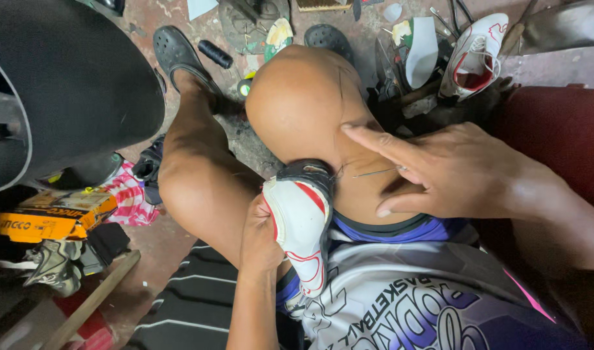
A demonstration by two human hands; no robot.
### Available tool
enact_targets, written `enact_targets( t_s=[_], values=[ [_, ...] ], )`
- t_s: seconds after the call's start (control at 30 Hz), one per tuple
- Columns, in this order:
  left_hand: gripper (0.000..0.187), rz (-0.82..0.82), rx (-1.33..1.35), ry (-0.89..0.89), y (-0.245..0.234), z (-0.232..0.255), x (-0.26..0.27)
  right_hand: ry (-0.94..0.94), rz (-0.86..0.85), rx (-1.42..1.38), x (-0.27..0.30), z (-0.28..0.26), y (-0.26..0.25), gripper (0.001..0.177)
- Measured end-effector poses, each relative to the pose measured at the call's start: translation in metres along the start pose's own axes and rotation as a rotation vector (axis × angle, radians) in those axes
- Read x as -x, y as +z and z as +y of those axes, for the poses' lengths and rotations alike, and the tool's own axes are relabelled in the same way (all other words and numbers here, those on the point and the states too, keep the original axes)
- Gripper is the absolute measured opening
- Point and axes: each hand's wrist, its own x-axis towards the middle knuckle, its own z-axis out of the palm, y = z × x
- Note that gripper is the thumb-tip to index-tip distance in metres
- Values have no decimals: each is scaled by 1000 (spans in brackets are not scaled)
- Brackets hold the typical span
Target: The person sits on the floor and sews the sole of a white and red sneaker using a needle and black thread. They repeatedly push the needle through the shoe's material and pull the thread tight to secure the sole.
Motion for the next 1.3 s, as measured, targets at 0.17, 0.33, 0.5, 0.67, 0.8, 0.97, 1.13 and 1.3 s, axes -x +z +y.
enact_targets(
  t_s=[0.17,0.33,0.5,0.67,0.8,0.97,1.13,1.3],
  values=[
    [16,70,8,26,-2,-10,5,-491,532,-61,-10,-4,26,104],
    [16,66,119,109,8,-18,7,-299,332,-322,-16,-12,29,83],
    [18,121,132,164,20,-23,13,-173,181,-289,-7,11,19,36],
    [32,98,146,158,28,-9,14,-531,369,-471,-7,36,16,15],
    [43,-41,37,111,29,12,14,-691,432,-1060,-11,35,31,19],
    [39,-75,-323,25,37,34,15,-728,276,-1619,-19,27,41,16],
    [29,-137,-612,-1,42,58,11,-591,191,-1485,-27,1,48,18],
    [24,-82,-583,1,39,50,16,-526,387,-914,-33,-5,46,23]
  ],
)
